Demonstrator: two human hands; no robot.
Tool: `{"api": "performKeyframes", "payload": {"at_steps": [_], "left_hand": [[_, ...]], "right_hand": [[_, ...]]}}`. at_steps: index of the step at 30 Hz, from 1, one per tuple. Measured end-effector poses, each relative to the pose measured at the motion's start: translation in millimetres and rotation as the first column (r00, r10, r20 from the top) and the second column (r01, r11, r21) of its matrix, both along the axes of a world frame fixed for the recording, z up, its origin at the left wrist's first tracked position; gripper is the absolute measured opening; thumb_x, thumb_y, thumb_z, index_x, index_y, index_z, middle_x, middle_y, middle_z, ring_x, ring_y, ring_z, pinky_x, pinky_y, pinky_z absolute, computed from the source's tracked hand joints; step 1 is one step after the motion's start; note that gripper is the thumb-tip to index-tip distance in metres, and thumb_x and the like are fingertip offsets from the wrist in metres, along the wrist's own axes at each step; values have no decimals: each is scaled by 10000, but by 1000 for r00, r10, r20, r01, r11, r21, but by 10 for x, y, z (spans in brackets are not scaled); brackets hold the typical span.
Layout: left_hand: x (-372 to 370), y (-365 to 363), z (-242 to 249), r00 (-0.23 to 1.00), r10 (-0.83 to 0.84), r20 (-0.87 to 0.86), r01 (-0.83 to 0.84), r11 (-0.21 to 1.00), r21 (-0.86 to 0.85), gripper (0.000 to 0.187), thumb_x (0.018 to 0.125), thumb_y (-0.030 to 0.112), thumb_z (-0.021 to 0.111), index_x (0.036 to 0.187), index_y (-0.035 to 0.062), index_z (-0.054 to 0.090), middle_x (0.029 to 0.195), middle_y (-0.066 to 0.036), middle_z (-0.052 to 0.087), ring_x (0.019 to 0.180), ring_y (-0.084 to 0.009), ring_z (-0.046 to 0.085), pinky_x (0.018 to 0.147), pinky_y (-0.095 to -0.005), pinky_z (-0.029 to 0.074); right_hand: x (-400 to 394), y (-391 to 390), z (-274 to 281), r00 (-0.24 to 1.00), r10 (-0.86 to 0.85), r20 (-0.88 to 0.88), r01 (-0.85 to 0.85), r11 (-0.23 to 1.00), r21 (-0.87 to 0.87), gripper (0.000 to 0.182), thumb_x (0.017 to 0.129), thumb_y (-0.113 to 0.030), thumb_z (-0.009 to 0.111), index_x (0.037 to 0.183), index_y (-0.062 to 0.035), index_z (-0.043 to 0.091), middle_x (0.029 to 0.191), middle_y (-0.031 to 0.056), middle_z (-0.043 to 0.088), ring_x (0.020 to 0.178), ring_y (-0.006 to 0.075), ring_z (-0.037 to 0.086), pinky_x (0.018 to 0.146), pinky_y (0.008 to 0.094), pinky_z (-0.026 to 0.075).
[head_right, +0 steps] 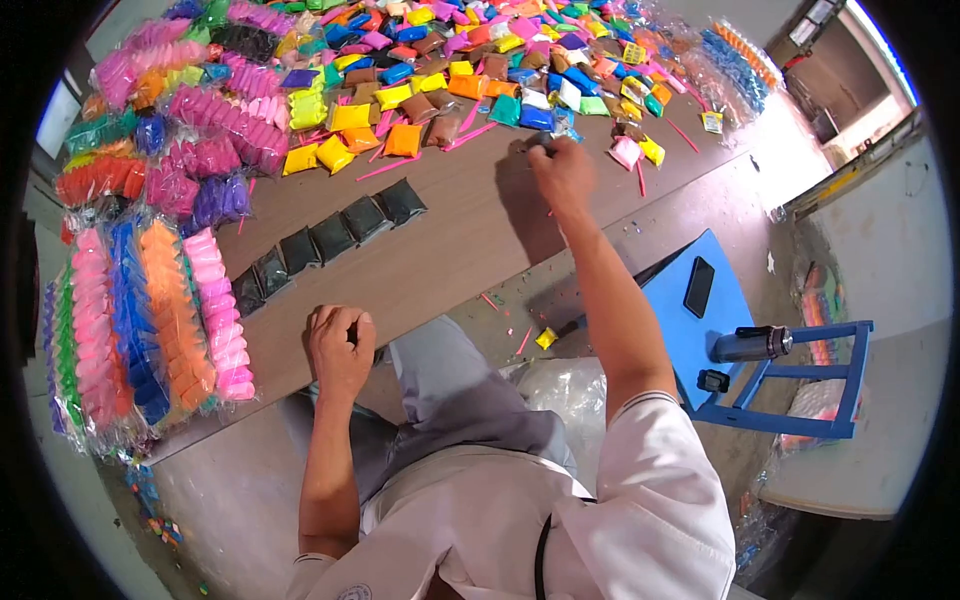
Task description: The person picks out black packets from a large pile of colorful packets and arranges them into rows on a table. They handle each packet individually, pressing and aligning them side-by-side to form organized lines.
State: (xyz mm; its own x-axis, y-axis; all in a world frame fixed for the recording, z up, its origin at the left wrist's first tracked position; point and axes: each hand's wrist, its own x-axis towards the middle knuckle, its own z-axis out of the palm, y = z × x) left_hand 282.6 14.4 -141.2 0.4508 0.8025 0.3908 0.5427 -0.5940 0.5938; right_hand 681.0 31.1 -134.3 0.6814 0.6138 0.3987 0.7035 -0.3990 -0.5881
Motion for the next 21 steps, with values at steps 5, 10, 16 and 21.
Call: {"api": "performKeyframes", "payload": {"at_steps": [5,10,16,21], "left_hand": [[28,-3,-28,1000,0,12,-1,994,113,82,836,120,641,805,45,632,811,-118,649,899,-317,591,813,-437,438],[-16,7,-78,999,-44,-18,45,994,99,102,868,136,635,868,34,636,914,-146,624,892,-358,569,801,-460,447],[2,-8,-96,1000,8,18,-9,997,73,82,834,116,636,806,40,624,865,-138,635,878,-350,570,797,-459,441],[-6,0,-119,1000,8,3,-9,996,83,77,837,117,638,810,46,624,860,-131,637,875,-345,570,787,-459,441]], "right_hand": [[26,-322,-129,977,80,-200,-22,960,279,336,850,-323,695,948,-3,733,744,150,699,667,227,663,641,370,500],[-751,-40,-18,948,217,-232,-168,963,212,303,892,-313,643,920,-25,732,782,199,688,719,308,690,666,414,517],[-1208,364,-160,972,235,19,-235,972,17,289,895,-318,622,828,-57,727,821,183,664,809,377,649,706,483,504],[-1076,278,-155,975,219,43,-223,968,117,184,870,-232,649,860,-61,716,827,175,641,823,373,630,729,478,504]]}}
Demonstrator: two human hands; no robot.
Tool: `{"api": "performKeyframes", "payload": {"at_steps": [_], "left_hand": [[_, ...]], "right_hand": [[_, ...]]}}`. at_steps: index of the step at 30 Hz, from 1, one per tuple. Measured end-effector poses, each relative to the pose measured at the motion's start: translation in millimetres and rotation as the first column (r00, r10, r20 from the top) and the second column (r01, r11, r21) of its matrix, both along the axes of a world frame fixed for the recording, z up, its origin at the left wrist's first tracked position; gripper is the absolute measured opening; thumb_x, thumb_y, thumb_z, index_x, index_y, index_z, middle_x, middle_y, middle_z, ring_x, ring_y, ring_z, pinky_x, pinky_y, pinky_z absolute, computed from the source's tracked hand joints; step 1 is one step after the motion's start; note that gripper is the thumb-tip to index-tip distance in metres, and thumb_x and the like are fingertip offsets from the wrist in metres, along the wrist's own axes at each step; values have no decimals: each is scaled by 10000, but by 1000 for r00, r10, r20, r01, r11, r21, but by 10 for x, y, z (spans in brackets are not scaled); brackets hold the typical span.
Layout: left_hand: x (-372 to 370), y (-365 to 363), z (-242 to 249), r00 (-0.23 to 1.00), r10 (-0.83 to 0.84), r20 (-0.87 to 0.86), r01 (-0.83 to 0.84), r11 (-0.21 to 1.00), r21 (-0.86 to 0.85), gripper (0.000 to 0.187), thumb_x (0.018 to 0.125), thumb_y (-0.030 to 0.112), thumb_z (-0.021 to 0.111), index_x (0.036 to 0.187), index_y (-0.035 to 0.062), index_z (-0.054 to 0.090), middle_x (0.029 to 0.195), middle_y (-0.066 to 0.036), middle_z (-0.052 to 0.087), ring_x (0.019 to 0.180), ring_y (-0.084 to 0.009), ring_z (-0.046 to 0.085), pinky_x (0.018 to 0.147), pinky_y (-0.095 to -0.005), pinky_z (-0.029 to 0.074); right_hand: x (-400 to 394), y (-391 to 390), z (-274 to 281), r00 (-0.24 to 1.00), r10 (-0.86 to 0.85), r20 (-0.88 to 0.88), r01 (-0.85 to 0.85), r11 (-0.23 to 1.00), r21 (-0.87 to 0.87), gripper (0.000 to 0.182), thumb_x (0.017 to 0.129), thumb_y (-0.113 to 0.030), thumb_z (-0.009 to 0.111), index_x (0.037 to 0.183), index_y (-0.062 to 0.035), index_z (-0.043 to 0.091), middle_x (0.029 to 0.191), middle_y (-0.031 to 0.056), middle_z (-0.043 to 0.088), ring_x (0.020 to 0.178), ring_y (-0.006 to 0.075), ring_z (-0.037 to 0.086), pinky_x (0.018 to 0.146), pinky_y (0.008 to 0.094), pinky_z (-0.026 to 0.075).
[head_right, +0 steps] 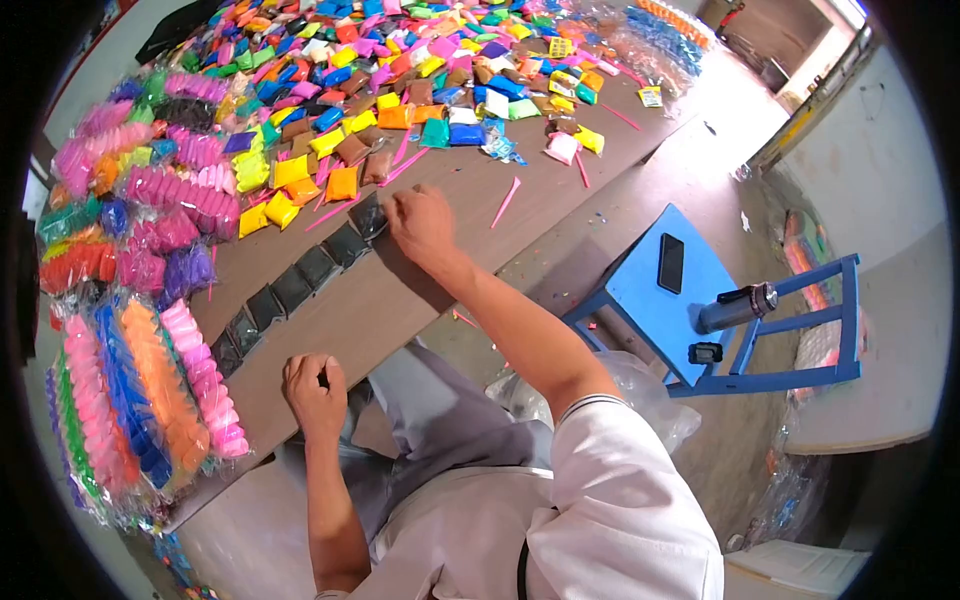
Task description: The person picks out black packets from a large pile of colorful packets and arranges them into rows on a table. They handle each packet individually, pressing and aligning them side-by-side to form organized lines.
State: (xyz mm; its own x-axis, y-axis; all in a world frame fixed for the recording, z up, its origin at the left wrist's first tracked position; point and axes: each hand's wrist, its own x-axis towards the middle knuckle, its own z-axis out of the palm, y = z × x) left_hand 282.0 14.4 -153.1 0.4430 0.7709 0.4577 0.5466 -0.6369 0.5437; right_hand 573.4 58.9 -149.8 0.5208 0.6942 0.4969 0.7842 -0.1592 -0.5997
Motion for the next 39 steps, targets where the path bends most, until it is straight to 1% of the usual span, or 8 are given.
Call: {"api": "performKeyframes", "payload": {"at_steps": [3,8,13,20,26,28,32,39], "left_hand": [[-23,13,-22,999,-23,-22,23,1000,4,110,877,128,618,837,26,610,884,-138,617,875,-355,560,782,-467,444],[-12,4,-23,999,-7,-41,8,1000,17,109,874,127,618,839,23,612,893,-135,624,880,-349,561,784,-467,444],[-7,-2,-21,998,-10,-59,11,1000,29,119,874,133,615,838,19,612,887,-139,628,887,-346,564,789,-465,446],[7,16,-39,1000,9,3,-9,999,53,74,826,116,651,800,53,622,840,-117,627,856,-336,567,776,-460,443],[-11,9,-17,1000,-1,-14,1,999,35,91,848,123,632,822,37,619,870,-132,629,870,-345,568,781,-463,444],[-18,3,-9,999,-13,-31,14,1000,22,114,871,132,616,842,22,615,892,-145,629,885,-353,567,787,-465,445],[22,3,-29,1000,7,-15,-7,999,34,88,848,127,632,824,43,620,869,-127,626,877,-343,566,778,-466,443],[6,0,-23,1000,11,11,-12,999,46,69,831,121,646,810,58,626,853,-116,627,868,-336,565,771,-460,444]], "right_hand": [[349,-269,-5,968,-249,27,238,948,211,139,840,-174,667,882,-41,675,817,182,640,808,371,630,724,485,496],[891,-959,93,872,-466,148,486,859,-161,302,836,-344,664,842,-42,661,795,179,663,788,371,660,702,483,505],[871,-1030,204,916,-359,180,402,813,-422,285,834,-324,642,786,-43,654,728,177,677,721,375,677,653,486,516],[444,-455,-37,960,-180,213,235,935,-267,219,822,-253,639,786,-38,652,744,172,682,682,384,667,620,501,515],[550,-110,-80,953,-135,270,121,990,68,193,878,-151,587,1001,-10,635,1092,182,667,1065,324,632,875,443,498],[746,-48,-131,847,-49,529,24,998,53,294,902,-123,547,1169,-6,586,1276,180,587,1259,314,522,991,419,438],[1055,-177,-164,856,300,422,-211,946,-246,348,967,-163,492,1266,11,533,1364,178,540,1321,338,474,1037,437,414],[1001,-1326,-53,899,218,380,-97,945,-312,389,993,-271,508,1283,-14,543,1401,187,519,1328,360,458,1081,443,384]]}}
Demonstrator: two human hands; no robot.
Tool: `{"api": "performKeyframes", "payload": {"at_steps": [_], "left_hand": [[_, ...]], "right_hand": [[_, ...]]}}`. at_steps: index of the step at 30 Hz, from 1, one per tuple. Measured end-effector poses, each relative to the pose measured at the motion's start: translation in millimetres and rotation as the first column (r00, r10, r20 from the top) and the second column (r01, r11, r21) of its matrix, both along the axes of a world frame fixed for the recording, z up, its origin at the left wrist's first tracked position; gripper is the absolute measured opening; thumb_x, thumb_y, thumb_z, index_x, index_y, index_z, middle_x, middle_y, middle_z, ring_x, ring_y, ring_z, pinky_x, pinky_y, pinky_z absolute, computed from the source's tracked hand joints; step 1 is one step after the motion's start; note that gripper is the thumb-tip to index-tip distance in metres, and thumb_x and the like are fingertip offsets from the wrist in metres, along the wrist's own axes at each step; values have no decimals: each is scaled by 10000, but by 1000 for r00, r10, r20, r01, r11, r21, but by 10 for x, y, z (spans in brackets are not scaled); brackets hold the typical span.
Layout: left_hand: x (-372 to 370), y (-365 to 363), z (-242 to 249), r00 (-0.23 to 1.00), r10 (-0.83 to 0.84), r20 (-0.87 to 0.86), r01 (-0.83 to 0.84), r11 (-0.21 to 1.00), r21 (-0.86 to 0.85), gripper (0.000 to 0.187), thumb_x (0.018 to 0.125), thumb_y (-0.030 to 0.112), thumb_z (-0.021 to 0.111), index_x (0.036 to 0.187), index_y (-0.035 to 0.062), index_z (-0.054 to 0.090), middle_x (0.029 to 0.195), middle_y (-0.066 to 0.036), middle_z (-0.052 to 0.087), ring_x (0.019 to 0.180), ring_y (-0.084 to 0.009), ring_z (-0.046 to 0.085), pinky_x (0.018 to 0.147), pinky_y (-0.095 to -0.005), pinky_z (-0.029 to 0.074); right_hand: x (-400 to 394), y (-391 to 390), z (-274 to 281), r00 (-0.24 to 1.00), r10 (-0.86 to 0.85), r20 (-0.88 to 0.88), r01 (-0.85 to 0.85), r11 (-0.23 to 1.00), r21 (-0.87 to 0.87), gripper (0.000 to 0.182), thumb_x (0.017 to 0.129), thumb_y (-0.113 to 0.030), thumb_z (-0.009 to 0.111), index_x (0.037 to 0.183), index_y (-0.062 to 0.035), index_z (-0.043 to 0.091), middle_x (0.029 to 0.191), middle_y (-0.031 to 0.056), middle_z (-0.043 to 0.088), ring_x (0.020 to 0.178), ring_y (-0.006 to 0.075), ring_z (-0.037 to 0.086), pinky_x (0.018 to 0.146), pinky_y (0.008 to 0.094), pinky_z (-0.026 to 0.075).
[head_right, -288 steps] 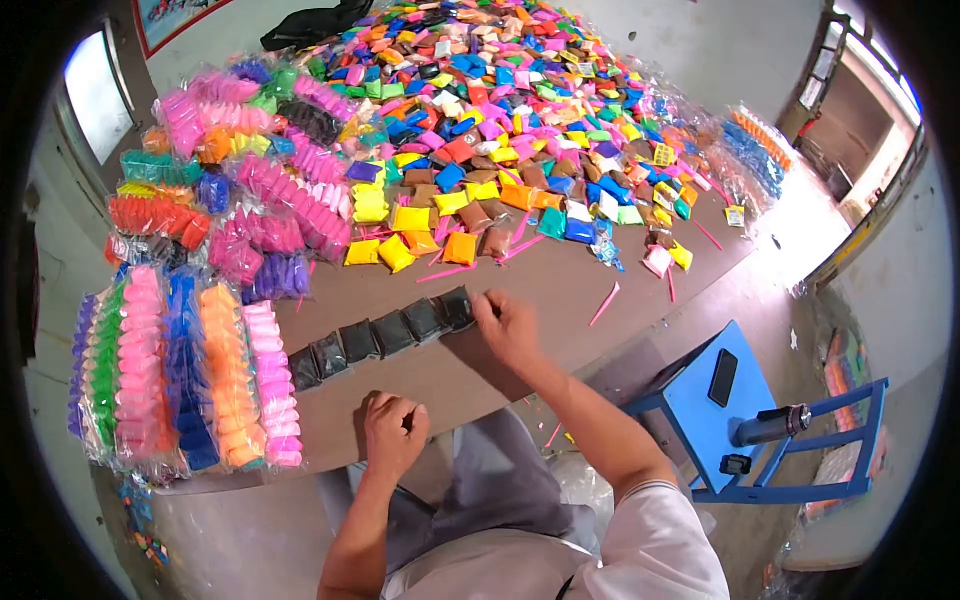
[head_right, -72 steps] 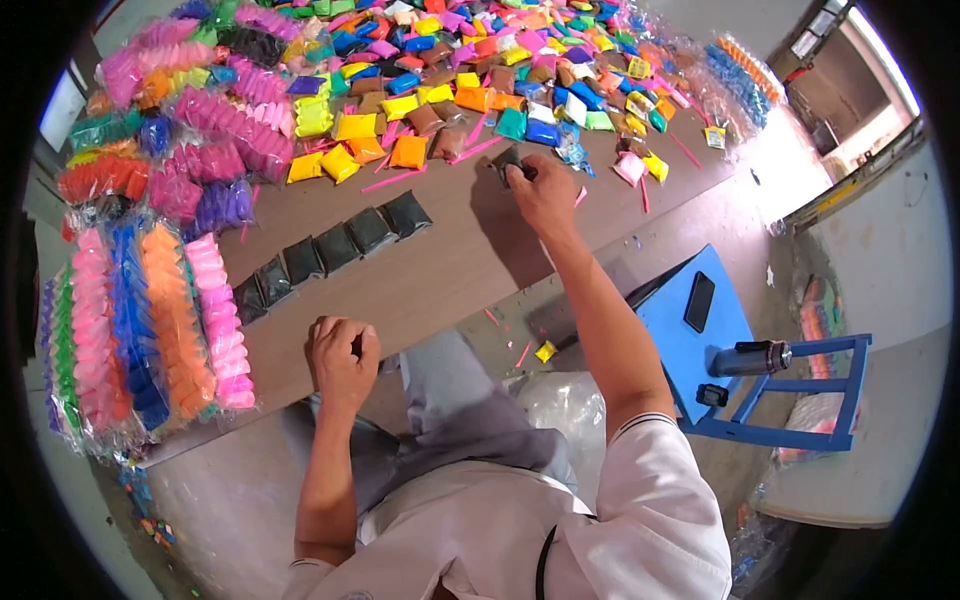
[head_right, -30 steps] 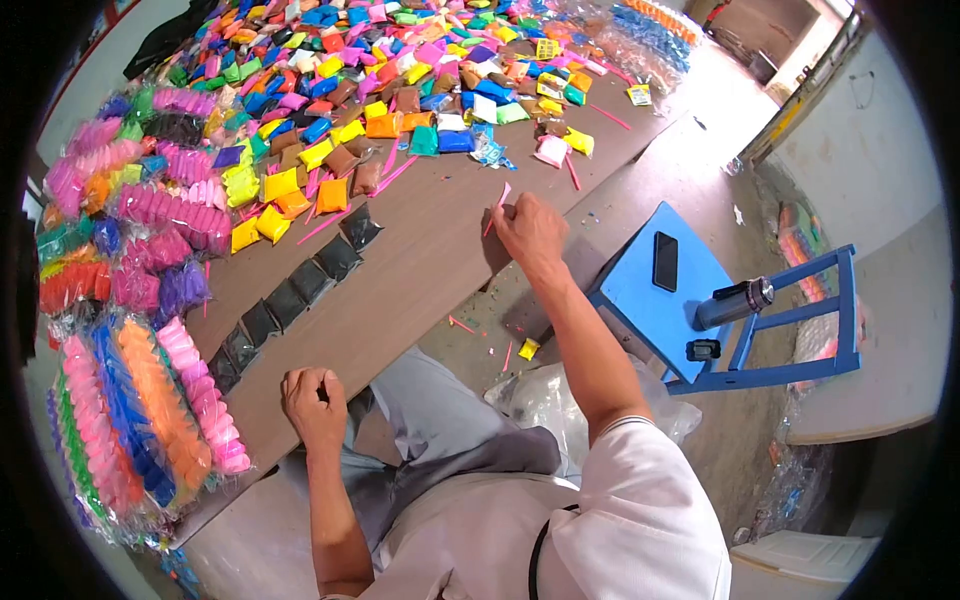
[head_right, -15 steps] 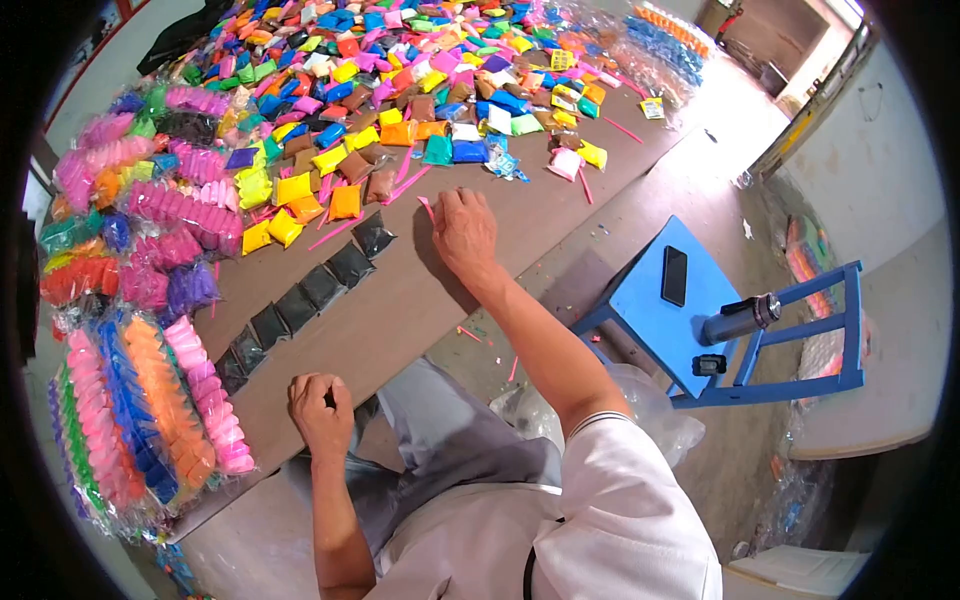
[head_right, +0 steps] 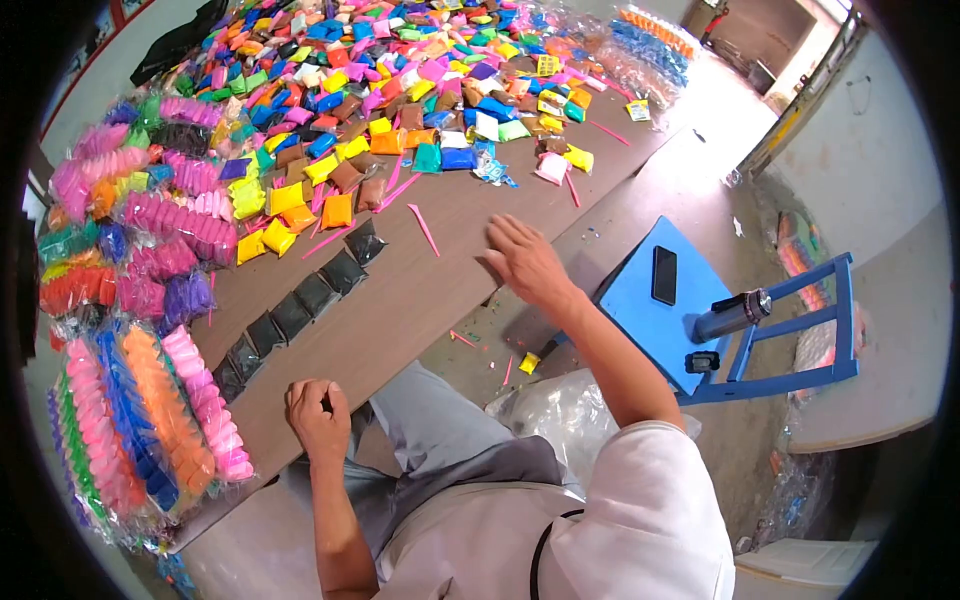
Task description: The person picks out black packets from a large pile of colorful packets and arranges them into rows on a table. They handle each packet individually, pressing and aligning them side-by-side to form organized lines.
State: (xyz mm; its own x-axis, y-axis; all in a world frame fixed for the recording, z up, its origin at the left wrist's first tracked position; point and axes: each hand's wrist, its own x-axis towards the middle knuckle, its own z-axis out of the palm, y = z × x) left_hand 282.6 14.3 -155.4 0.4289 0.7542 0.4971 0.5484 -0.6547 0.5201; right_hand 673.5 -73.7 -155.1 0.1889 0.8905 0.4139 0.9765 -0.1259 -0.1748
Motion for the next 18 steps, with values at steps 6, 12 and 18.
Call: {"api": "performKeyframes", "payload": {"at_steps": [6,12,18], "left_hand": [[-21,-10,10,1000,-8,-26,7,1000,-11,100,859,132,628,835,35,621,893,-147,625,883,-363,570,788,-473,450],[2,-26,63,999,-37,-37,37,999,-2,98,847,140,641,834,44,627,932,-142,630,890,-363,568,787,-475,450],[-2,-48,63,1000,8,-4,-8,999,-35,83,830,133,649,833,50,644,946,-145,619,909,-365,571,802,-467,455]], "right_hand": [[720,-1534,-434,693,-702,164,721,672,-169,323,957,-262,574,1122,-11,692,1261,185,639,1249,367,539,1042,476,396],[157,-895,15,952,-297,-79,307,930,202,327,936,-156,596,1229,-14,620,1277,191,625,1222,362,559,1018,462,422],[-712,608,447,943,290,-164,-274,955,111,390,973,-170,545,1346,-63,506,1421,172,504,1311,369,477,1072,458,397]]}}
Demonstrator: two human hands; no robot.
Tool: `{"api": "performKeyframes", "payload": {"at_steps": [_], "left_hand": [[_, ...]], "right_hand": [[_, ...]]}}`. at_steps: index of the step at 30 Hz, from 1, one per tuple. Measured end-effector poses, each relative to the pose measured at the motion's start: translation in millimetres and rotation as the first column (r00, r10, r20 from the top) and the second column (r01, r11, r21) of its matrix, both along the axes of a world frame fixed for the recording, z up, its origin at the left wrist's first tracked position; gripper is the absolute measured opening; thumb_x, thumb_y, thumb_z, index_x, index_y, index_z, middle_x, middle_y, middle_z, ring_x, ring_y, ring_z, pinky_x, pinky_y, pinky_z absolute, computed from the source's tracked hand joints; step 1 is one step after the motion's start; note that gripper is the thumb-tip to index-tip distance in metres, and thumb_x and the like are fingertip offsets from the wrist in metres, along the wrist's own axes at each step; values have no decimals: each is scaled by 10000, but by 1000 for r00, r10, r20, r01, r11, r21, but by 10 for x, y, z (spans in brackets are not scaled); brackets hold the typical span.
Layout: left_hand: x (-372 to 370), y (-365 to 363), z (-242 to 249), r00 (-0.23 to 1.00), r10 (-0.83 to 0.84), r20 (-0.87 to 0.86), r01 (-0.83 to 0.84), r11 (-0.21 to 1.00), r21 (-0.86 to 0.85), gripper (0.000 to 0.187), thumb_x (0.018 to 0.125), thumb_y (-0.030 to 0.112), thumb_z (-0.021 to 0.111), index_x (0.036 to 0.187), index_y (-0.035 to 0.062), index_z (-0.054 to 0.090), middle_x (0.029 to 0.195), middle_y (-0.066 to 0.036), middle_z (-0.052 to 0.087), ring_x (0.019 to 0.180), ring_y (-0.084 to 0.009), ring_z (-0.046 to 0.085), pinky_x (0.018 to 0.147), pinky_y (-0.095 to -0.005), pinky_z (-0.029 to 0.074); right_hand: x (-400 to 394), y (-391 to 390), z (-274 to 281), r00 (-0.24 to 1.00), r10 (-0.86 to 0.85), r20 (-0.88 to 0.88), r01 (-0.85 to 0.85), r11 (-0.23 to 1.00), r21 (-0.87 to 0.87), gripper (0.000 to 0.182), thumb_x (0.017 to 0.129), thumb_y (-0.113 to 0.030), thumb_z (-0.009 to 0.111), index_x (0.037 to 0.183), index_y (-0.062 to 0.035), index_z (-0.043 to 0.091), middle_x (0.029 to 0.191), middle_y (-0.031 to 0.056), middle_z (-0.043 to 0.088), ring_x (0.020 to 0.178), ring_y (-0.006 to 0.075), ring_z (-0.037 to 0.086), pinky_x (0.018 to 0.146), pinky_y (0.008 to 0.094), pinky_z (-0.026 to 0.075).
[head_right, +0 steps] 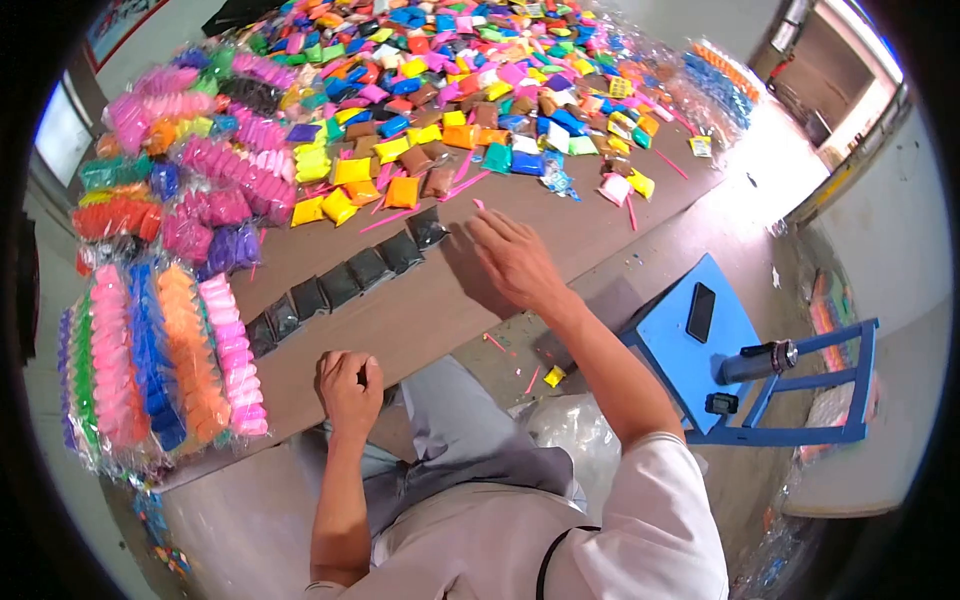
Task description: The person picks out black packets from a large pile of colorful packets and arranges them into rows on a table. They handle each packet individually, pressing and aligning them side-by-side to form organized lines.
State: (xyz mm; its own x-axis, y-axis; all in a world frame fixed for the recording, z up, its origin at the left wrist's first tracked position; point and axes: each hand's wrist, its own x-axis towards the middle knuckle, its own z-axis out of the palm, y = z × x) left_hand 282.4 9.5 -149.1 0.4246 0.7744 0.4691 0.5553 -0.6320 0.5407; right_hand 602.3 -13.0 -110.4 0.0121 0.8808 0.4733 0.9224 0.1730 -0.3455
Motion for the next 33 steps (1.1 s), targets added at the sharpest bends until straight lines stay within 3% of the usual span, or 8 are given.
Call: {"api": "performKeyframes", "payload": {"at_steps": [4,6,14,16,19,24,31,33], "left_hand": [[-18,-35,-17,999,32,13,-32,999,17,81,820,132,655,832,52,648,944,-146,612,918,-365,571,812,-464,456],[-30,-59,-24,999,29,33,-29,999,17,81,813,129,661,831,51,646,939,-146,612,919,-362,570,816,-465,453],[23,-62,33,999,28,41,-31,997,64,67,805,106,663,817,50,629,856,-113,627,900,-324,581,805,-454,445],[18,-67,13,999,38,36,-41,996,81,54,799,92,660,804,56,620,791,-83,645,890,-294,590,795,-444,437],[-35,-58,-37,1000,18,15,-19,999,46,82,803,112,672,830,45,635,903,-143,612,903,-350,572,810,-462,450],[4,-46,14,999,19,43,-22,997,72,63,784,91,665,800,58,615,789,-81,642,890,-292,591,790,-443,437],[15,-49,-16,999,15,30,-17,998,67,80,773,91,680,823,52,631,864,-111,615,882,-332,572,792,-447,450],[33,-47,6,998,34,43,-39,994,104,65,778,81,669,803,58,614,796,-75,642,890,-292,590,792,-443,439]], "right_hand": [[-181,624,-68,992,67,108,-74,995,70,408,992,-195,515,1381,-75,480,1423,166,501,1338,360,450,1094,461,375],[-165,731,-169,973,102,205,-85,992,-90,428,1000,-210,502,1394,-48,469,1438,171,484,1352,360,436,1114,474,351],[-38,373,-290,963,74,260,-61,997,-56,418,994,-202,509,1349,16,486,1402,192,504,1340,370,447,1127,463,339],[-96,378,-253,966,50,255,-38,998,-52,407,993,-196,511,1342,12,494,1390,191,516,1335,372,452,1127,456,341],[-246,475,-248,987,-4,162,-1,1000,31,396,981,-175,520,1334,4,504,1403,189,503,1339,371,443,1126,452,342],[-411,655,-317,989,91,116,-89,996,-26,408,949,-124,536,1339,-7,511,1420,163,496,1347,368,439,1116,452,347],[-325,672,-416,986,147,74,-146,989,-19,389,948,-104,527,1324,-5,530,1414,164,505,1349,373,442,1102,458,360],[-316,693,-411,981,188,39,-189,982,6,385,947,-104,526,1318,1,534,1388,177,530,1357,372,438,1105,458,359]]}}
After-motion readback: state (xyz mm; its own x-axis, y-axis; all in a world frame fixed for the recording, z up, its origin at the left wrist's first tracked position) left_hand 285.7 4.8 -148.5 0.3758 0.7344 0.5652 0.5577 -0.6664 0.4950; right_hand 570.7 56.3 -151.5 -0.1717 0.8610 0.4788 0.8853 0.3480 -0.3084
